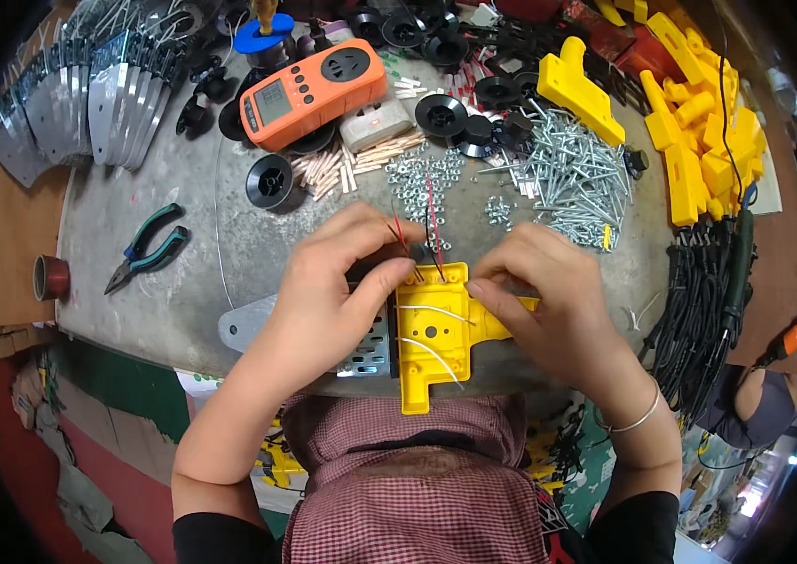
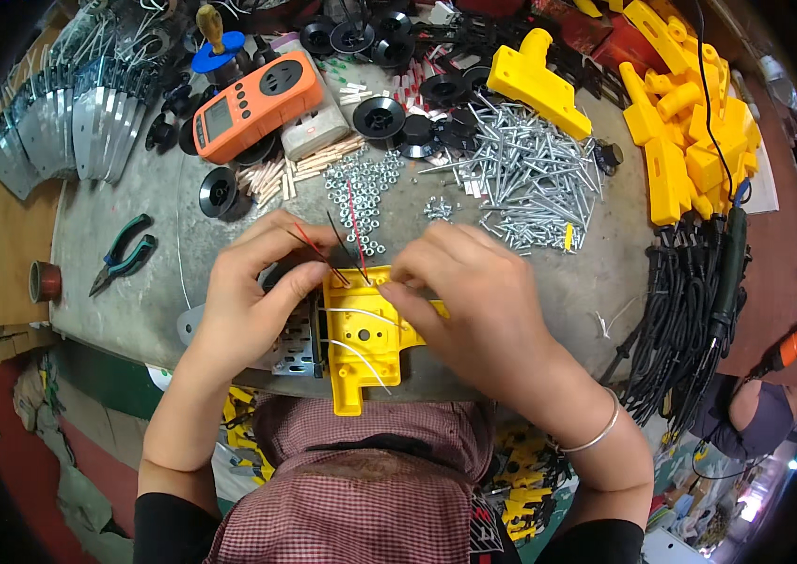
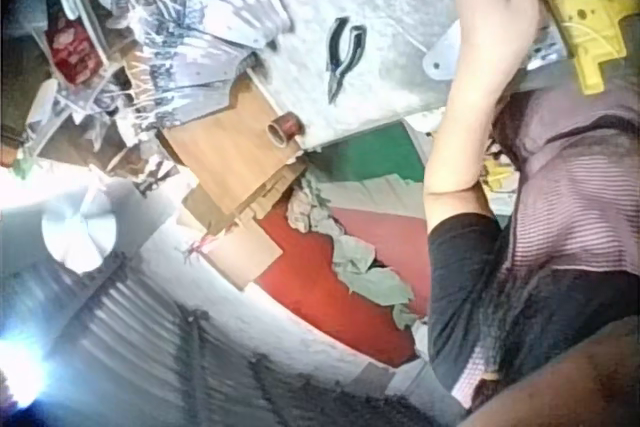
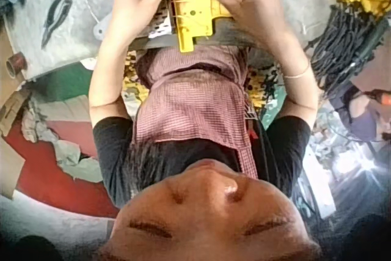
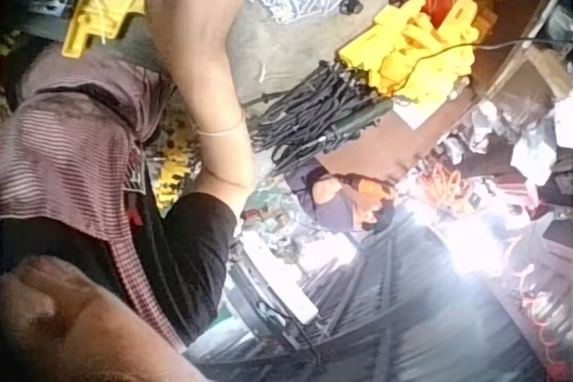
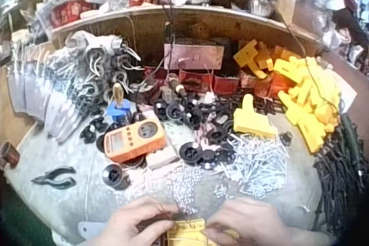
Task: Assembling the internal components, wiring, and housing of a small handheld power tool, including screw driving and soldering.
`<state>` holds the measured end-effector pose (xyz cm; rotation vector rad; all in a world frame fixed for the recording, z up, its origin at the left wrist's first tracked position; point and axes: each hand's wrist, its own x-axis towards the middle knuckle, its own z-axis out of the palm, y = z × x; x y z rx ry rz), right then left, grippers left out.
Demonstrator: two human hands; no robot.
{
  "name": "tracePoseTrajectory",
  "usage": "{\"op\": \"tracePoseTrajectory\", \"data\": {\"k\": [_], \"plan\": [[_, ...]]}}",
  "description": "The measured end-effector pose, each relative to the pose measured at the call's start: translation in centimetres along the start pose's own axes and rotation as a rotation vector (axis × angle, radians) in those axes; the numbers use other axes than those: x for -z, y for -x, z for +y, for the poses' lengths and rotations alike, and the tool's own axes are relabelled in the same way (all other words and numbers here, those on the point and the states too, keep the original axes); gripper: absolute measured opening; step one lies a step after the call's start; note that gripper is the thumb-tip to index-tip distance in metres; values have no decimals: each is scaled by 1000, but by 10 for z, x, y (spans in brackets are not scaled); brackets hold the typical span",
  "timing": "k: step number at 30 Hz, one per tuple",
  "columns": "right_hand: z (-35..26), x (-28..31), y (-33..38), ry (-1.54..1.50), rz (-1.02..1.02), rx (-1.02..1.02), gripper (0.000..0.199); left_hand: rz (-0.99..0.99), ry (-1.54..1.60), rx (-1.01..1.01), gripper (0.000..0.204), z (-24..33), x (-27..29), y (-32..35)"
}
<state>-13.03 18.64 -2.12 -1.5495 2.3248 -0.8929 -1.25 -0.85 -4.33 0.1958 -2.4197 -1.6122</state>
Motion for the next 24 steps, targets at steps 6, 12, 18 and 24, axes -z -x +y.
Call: {"op": "tracePoseTrajectory", "data": {"k": [6, 12, 18, 24], "plan": [[-13, -17, -28, -97, 43, -98, 16, 151, -14, 25, 13, -2, -4, 1], [-10, -32, -31, -139, -14, -116, 13, 195, -21, 2, 11, -13, -4, 4], [-7, -33, -22, -312, 56, -221, 10, 175, -1, 144, 11, -10, -1, 6], [-5, -25, -3, -546, 199, -241, 9, 342, -391, -18, 10, 16, 2, 16]]}}
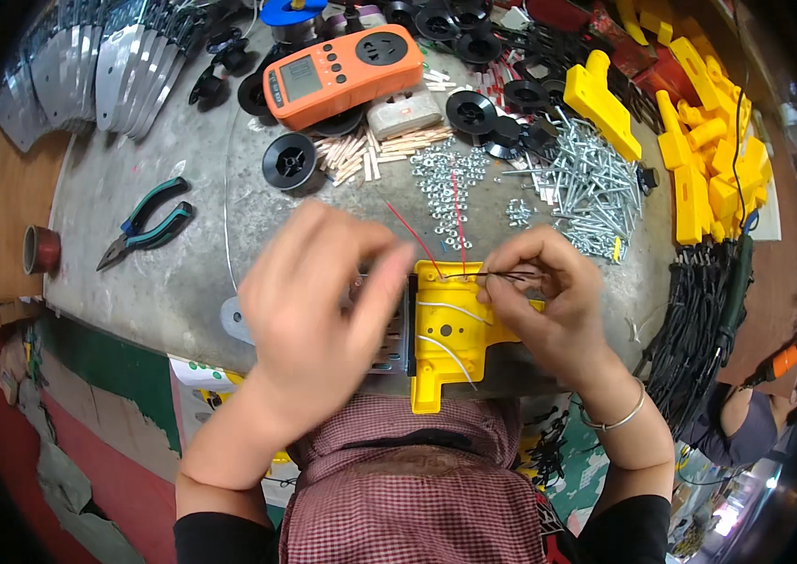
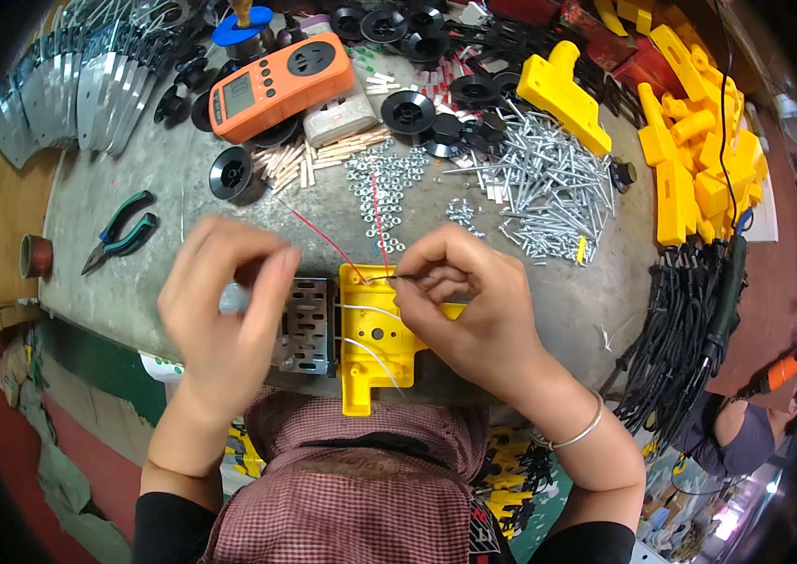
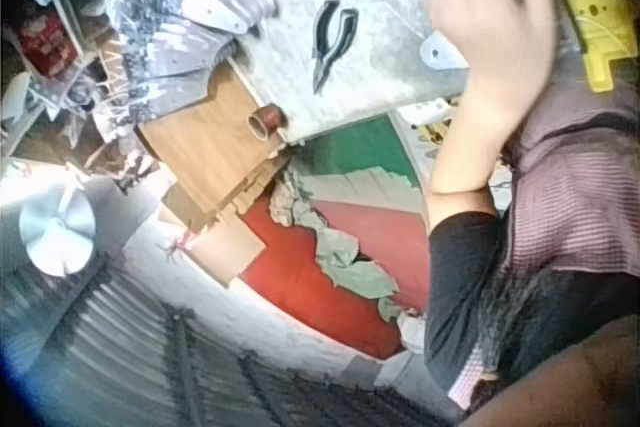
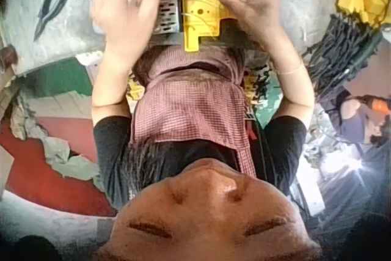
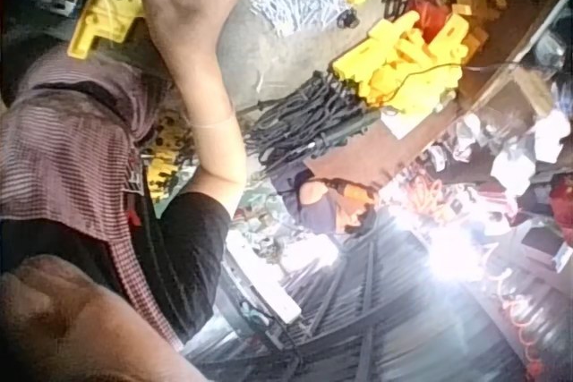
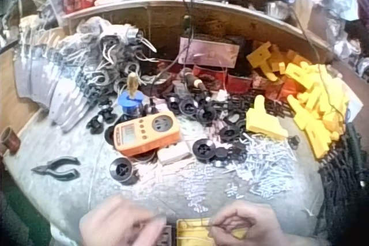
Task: Assembling the internal components, wiring, and housing of a small handheld power tool, including screw driving and soldering.
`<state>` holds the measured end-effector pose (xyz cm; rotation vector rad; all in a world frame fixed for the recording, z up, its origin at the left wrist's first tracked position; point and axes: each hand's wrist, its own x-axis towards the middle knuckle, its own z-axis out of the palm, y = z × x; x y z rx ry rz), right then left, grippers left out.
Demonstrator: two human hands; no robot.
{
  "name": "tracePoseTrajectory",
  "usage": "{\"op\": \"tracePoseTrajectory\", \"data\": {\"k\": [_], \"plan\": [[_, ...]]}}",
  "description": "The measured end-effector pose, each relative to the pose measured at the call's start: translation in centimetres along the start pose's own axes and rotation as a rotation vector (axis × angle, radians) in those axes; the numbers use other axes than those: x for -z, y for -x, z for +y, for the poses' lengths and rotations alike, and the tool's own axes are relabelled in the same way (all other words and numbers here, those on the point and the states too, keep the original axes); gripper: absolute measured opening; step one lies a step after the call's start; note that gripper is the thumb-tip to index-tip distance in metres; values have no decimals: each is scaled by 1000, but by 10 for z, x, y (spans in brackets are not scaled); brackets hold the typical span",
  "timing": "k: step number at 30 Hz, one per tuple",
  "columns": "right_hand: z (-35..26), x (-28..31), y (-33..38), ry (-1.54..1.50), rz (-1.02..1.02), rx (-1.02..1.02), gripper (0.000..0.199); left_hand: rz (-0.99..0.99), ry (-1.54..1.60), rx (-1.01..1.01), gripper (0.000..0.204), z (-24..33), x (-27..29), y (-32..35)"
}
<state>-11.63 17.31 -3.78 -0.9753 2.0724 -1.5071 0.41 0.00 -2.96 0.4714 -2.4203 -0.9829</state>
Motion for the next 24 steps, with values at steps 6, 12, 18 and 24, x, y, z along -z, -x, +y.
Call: {"op": "tracePoseTrajectory", "data": {"k": [6, 12, 18, 24], "plan": [[-12, 14, 8, -71, -82, -72, 11, -150, 396, -47, 36, 27, -33, 14], [-23, 33, 8, 284, -150, -25, 7, -167, 259, -254, 18, 17, -44, 8], [-29, 43, 9, 72, -212, -433, 9, -132, 238, -230, 15, 20, -45, 10], [-31, 39, 8, 60, -244, -383, 8, -119, 8, -390, 17, 25, -36, 11]]}}
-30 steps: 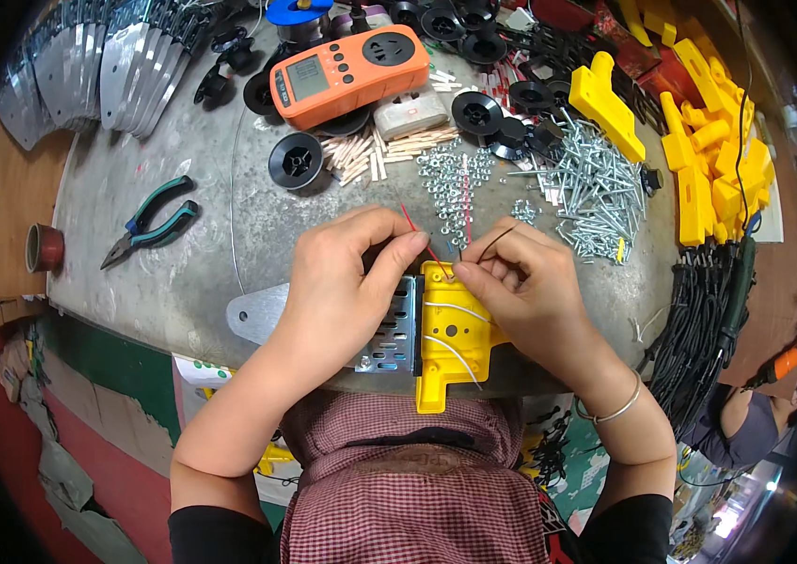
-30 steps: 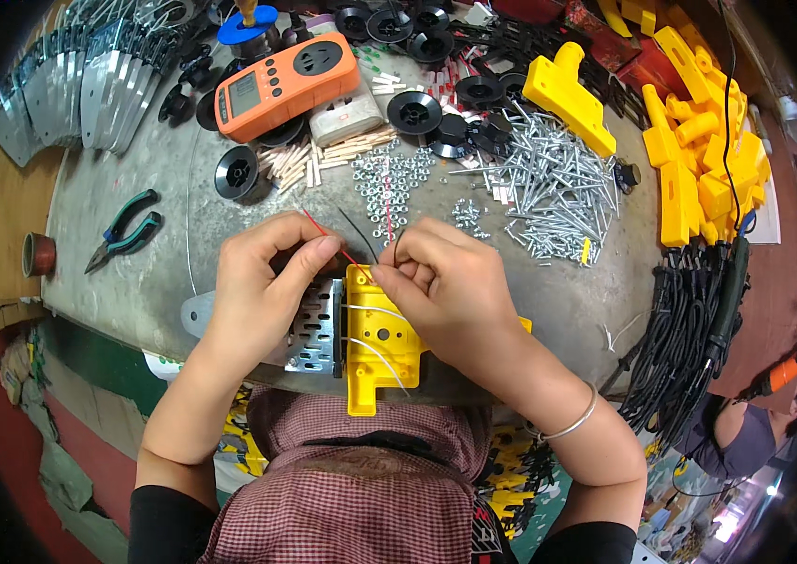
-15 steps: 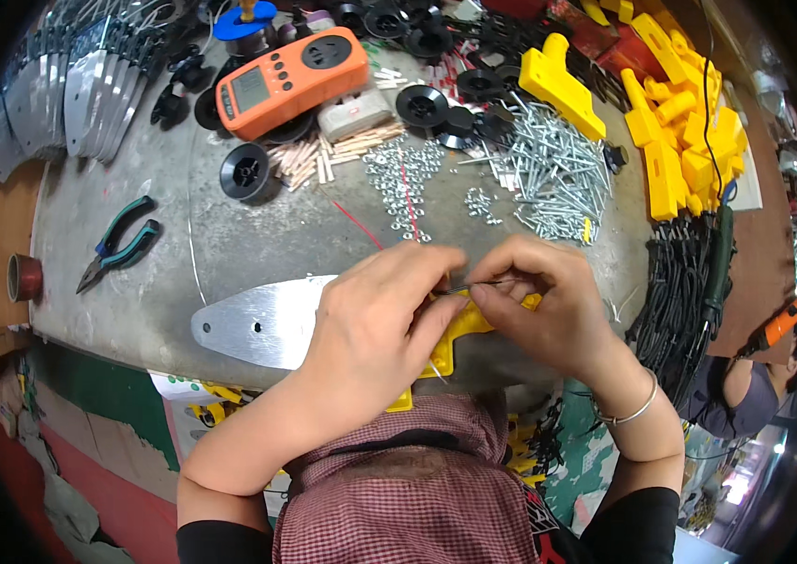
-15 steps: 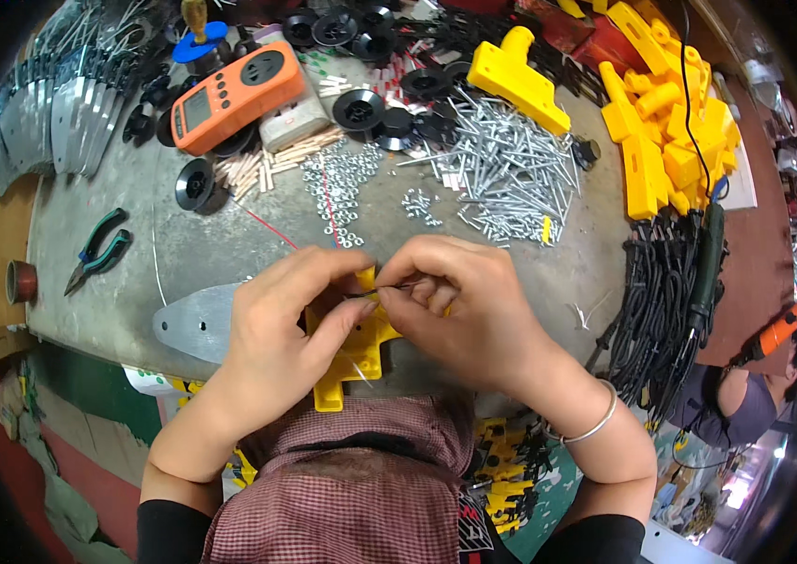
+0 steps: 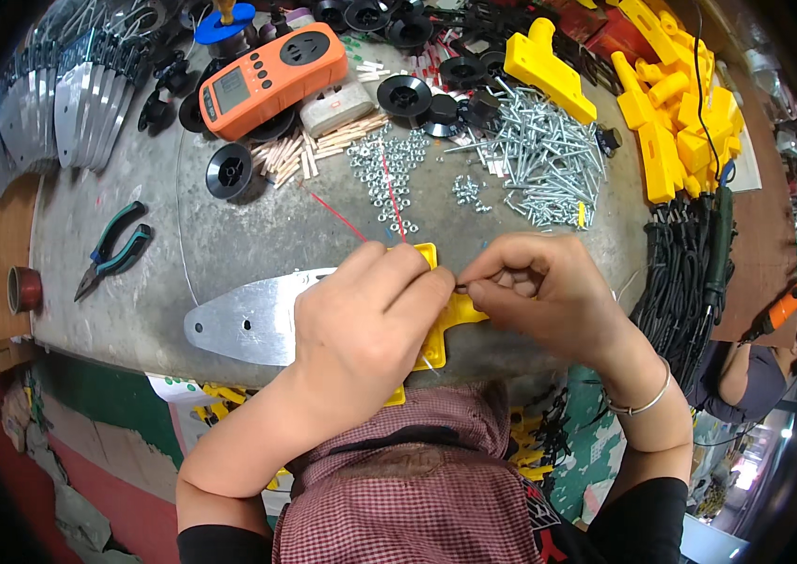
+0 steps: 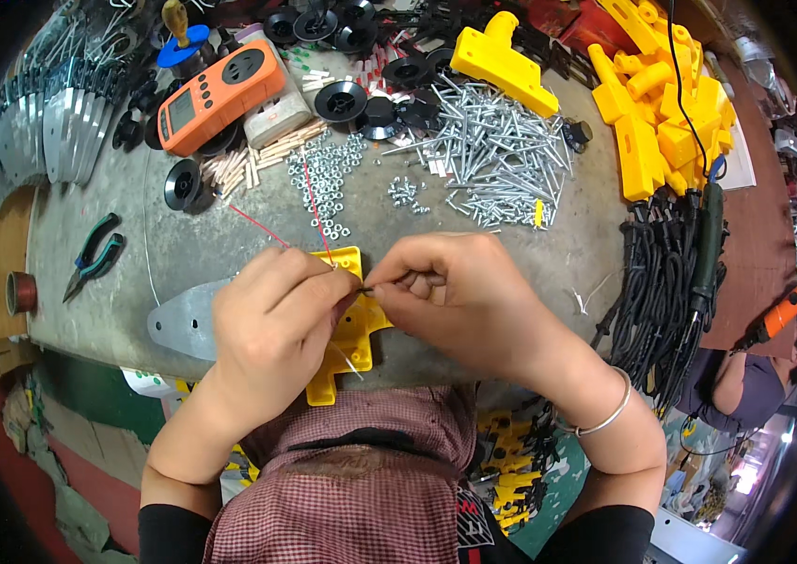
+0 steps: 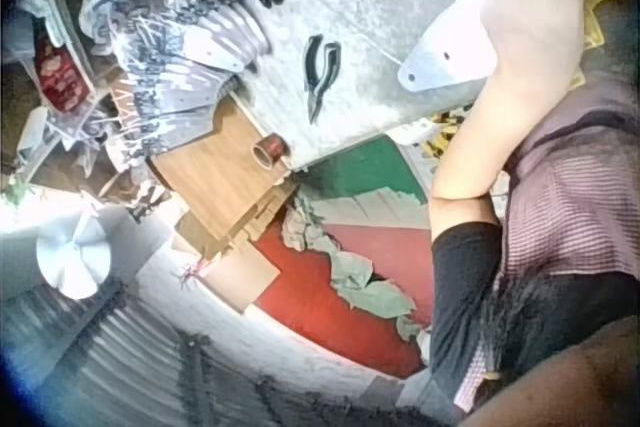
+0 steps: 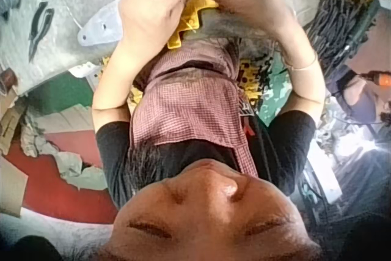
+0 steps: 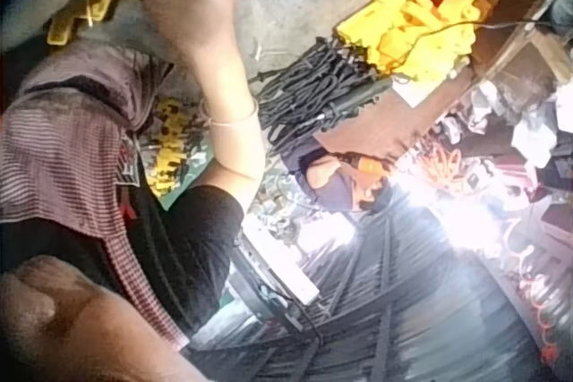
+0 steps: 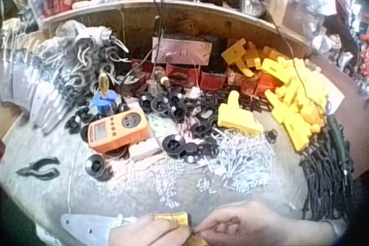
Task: Assembling the internal components, wiring, and housing of a small handheld power tool, including screw driving and soldering.
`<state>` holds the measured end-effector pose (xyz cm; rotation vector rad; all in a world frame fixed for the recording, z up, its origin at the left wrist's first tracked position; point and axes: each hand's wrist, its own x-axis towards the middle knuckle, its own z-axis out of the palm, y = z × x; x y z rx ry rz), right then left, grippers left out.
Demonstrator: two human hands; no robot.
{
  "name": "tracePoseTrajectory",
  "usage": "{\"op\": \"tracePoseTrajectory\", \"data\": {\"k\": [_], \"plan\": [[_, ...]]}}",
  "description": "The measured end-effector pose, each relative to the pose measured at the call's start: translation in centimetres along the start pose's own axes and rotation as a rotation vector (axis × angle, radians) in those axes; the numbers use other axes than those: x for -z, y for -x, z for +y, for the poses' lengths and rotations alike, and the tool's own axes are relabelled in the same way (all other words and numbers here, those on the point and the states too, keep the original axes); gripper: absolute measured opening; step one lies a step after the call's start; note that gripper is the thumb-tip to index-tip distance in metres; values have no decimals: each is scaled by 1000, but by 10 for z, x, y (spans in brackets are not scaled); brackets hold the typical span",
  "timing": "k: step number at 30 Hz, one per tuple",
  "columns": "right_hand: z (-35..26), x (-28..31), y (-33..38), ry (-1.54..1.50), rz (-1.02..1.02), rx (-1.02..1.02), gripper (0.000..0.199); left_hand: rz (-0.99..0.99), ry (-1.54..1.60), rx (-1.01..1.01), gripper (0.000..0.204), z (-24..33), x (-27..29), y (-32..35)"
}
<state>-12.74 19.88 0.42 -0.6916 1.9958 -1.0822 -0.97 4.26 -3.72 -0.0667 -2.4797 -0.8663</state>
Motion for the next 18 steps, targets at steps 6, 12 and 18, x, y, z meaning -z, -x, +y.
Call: {"op": "tracePoseTrajectory", "data": {"k": [6, 12, 18], "plan": [[13, -7, -2, 379, 88, 358, 8, 30, 291, 158, 13, -18, 10, 12], [18, -35, -12, 810, 205, 550, 20, 31, 352, 219, 12, -23, 8, 16], [5, -29, 8, 504, 43, 368, 13, 73, 250, 206, 14, -18, 7, 16]]}}
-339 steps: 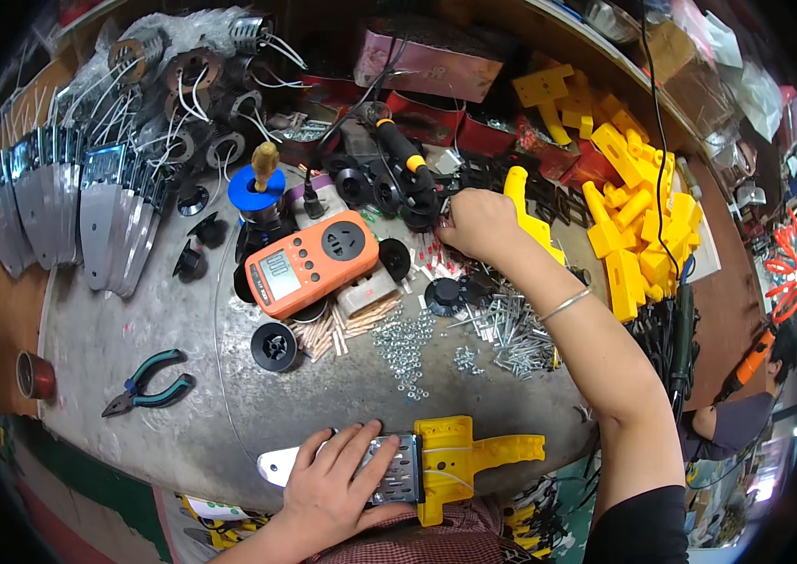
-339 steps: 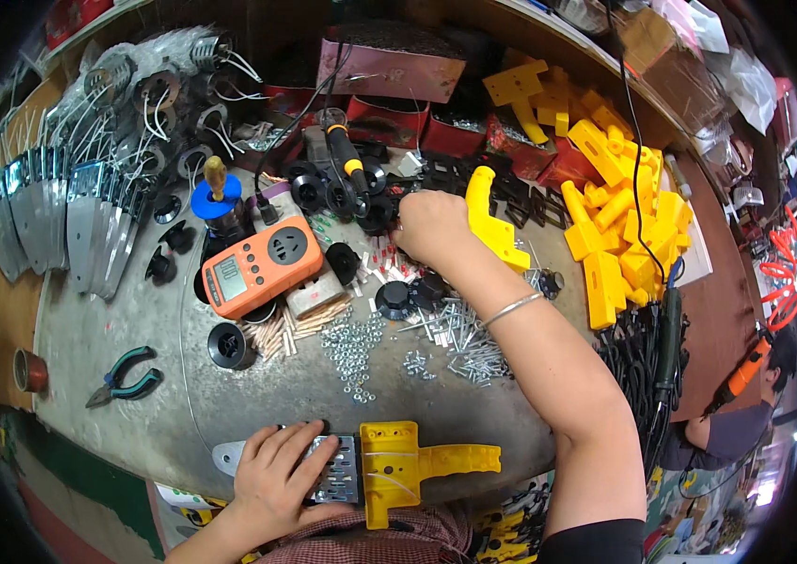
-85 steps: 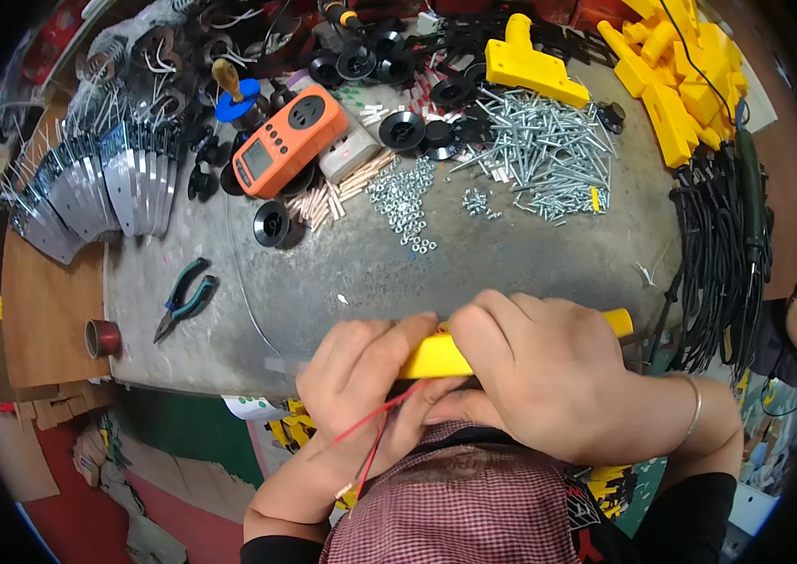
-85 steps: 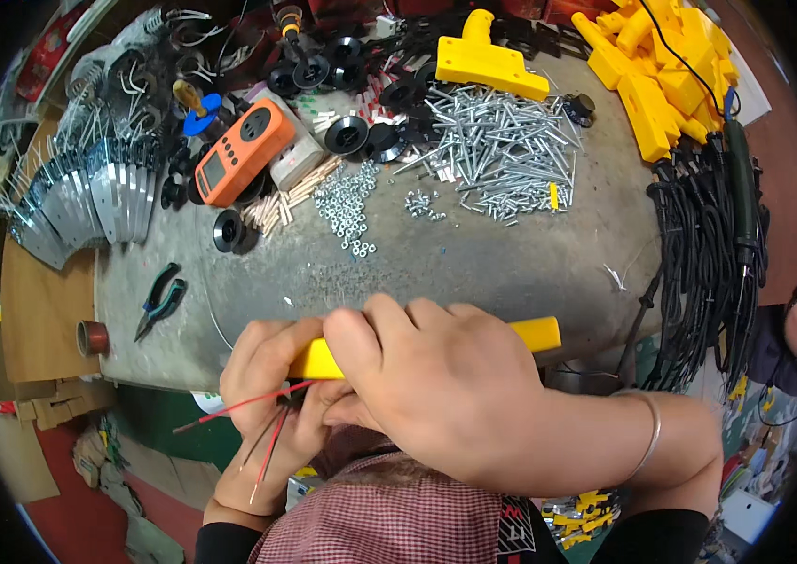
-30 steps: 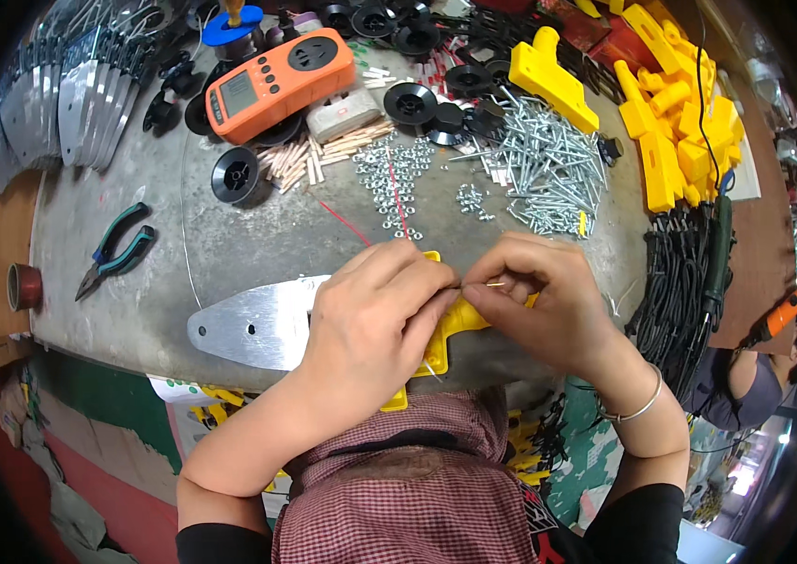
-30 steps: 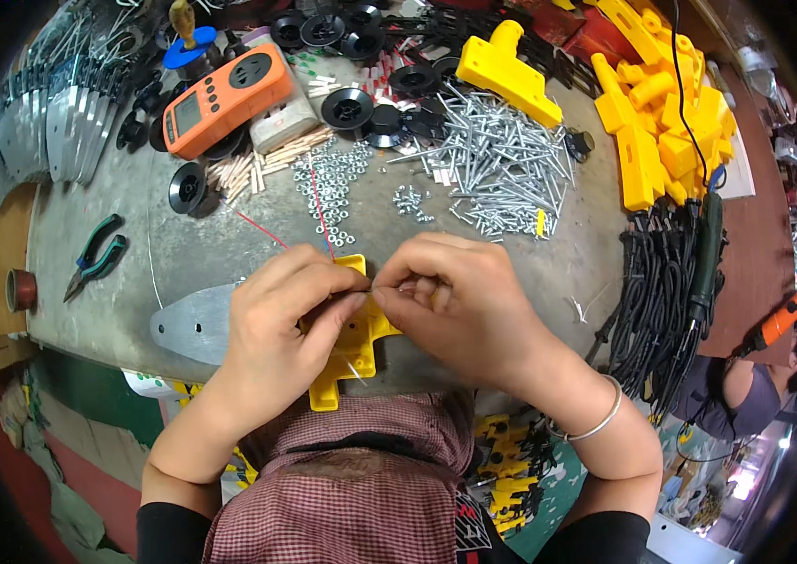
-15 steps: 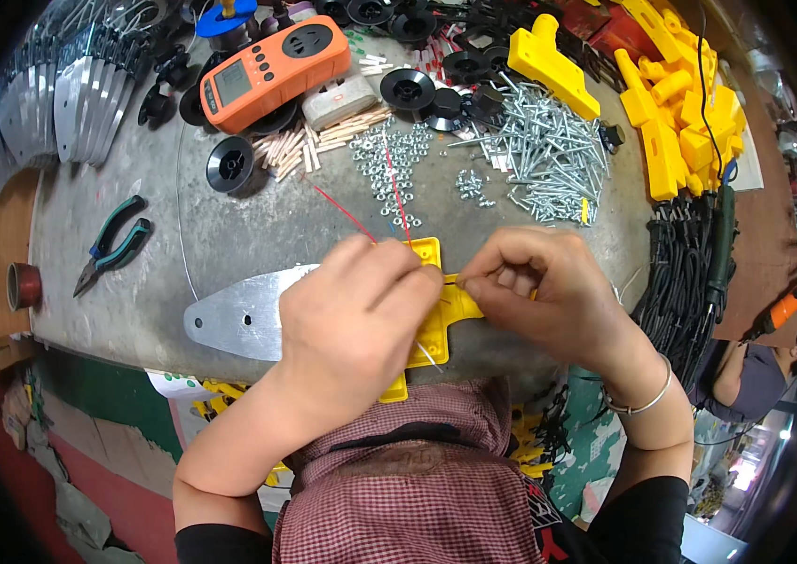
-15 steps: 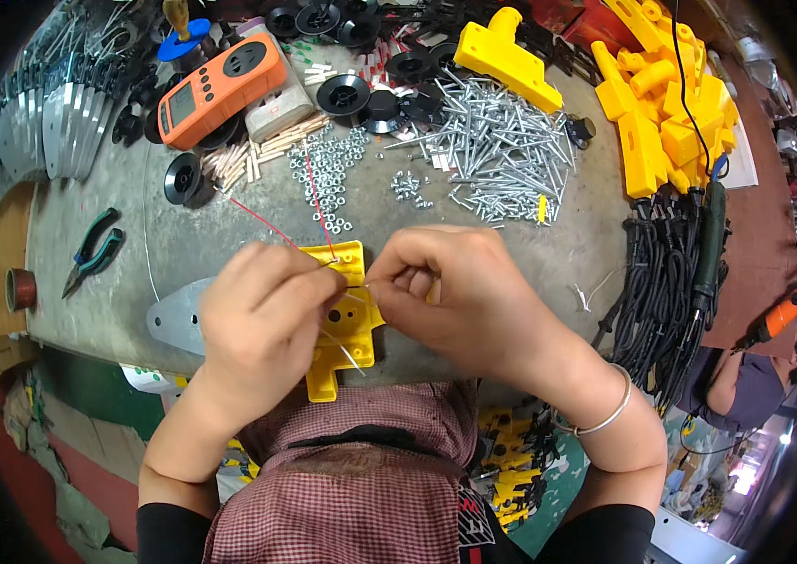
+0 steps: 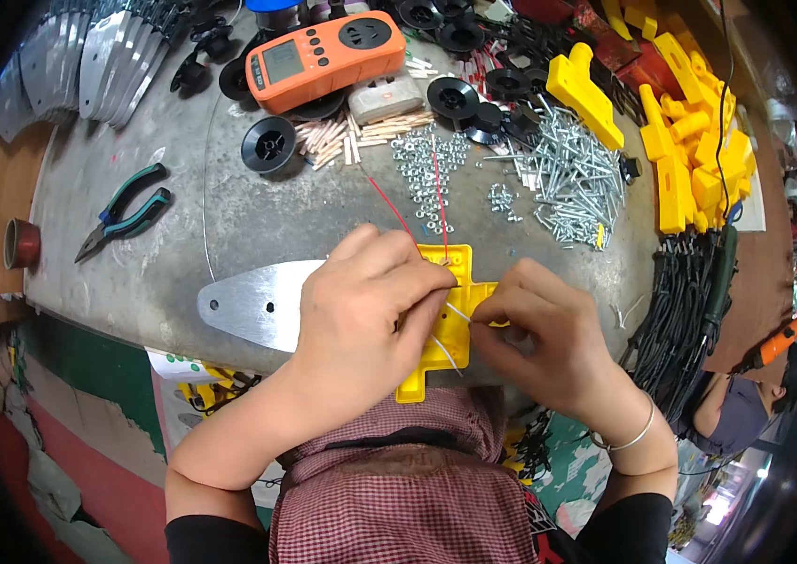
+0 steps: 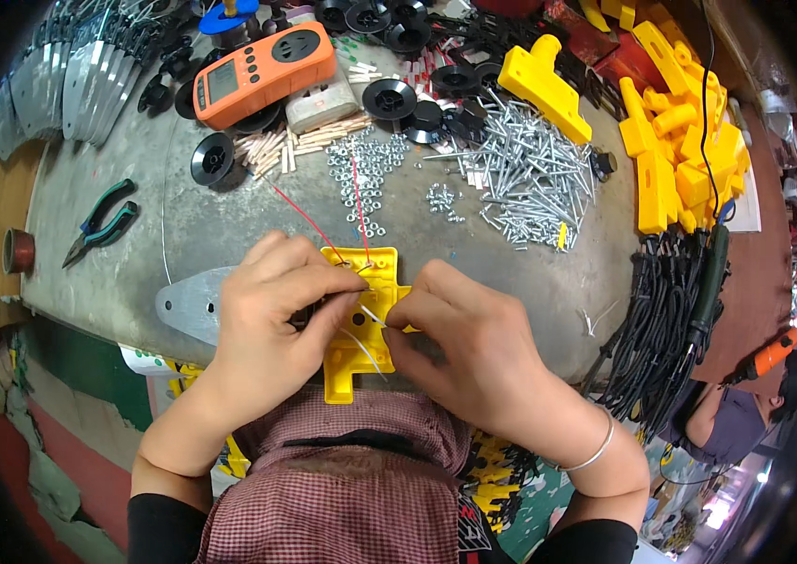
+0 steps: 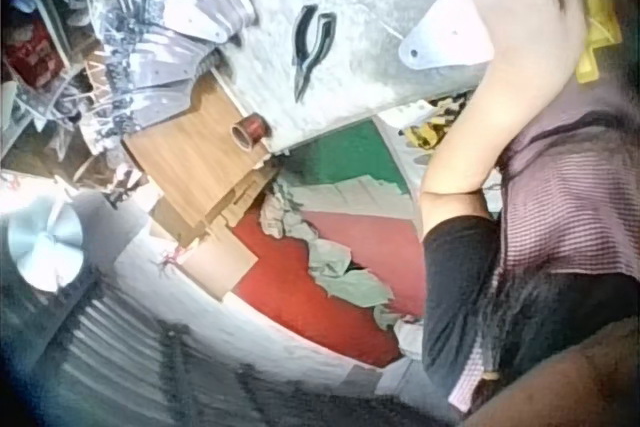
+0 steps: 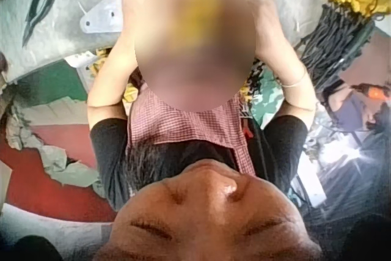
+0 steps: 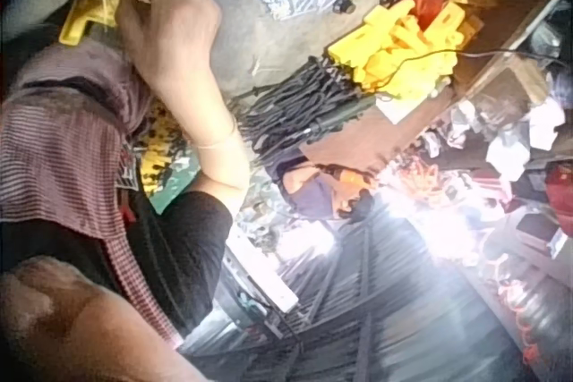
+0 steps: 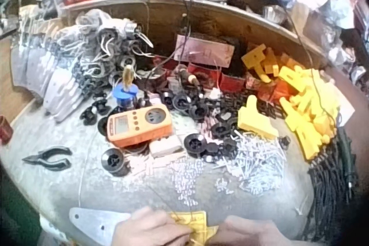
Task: Assembling the internal components, wiring, and housing of a small handheld power tool, including screw driving and soldering.
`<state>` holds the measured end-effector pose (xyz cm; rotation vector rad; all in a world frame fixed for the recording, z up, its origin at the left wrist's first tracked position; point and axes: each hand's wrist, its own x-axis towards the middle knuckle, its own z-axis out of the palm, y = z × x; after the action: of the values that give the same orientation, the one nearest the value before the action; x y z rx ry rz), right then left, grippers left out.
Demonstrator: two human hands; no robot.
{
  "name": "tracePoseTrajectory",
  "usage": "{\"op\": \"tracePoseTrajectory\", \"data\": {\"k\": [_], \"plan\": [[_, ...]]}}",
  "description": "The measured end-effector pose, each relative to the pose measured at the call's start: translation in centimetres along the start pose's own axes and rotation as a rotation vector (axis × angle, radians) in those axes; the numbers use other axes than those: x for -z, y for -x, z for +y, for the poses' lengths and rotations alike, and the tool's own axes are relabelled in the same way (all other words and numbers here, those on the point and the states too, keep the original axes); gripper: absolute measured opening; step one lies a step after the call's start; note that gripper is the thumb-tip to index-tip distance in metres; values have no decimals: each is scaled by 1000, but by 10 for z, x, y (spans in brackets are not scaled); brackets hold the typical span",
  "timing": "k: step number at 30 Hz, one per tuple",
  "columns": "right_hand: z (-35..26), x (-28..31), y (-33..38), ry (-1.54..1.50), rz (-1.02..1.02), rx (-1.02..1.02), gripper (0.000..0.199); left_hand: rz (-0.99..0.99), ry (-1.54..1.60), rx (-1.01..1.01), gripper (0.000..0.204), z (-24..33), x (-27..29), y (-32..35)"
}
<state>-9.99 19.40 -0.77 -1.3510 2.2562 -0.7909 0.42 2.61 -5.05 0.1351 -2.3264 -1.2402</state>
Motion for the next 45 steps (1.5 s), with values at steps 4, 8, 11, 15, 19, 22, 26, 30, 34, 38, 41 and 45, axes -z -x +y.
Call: {"op": "tracePoseTrajectory", "data": {"k": [4, 8, 11, 15, 19, 22, 26, 30, 34, 38, 41, 45], "plan": [[-1, 1, -3, 226, 253, 286, 16, -30, -78, -33, 15, 7, 1, -5], [4, 2, -6, 290, 337, 362, 16, -53, -59, -41, 16, 7, 3, -5], [3, 2, -7, 194, 312, 292, 13, -50, -49, -35, 17, 10, 2, -5], [1, 0, -7, 15, 286, 163, 9, -18, -25, -29, 16, 10, 1, -3], [0, -1, -9, -127, 236, 67, 8, -7, -27, -19, 11, 9, 1, -3], [2, -3, -10, -161, 223, 38, 8, -4, 30, 6, 10, 7, 1, -1], [-2, -2, -11, -268, 175, -73, 7, -27, 130, 77, 15, 6, 0, 2], [-11, 5, -15, -574, 73, -384, 12, -48, 135, 91, 19, 10, 0, 0], [11, 3, -15, -1379, -294, -631, 12, -15, -251, -301, 22, 5, 2, 0], [-15, 6, -10, -927, -129, -497, 14, -18, -215, -286, 20, -1, 7, -5], [-6, -2, -4, -529, 67, -223, 17, -69, -17, -194, 19, -2, 5, -10], [-6, 6, -16, -1061, -227, -653, 15, -90, -118, -201, 18, 4, 6, -9]]}}
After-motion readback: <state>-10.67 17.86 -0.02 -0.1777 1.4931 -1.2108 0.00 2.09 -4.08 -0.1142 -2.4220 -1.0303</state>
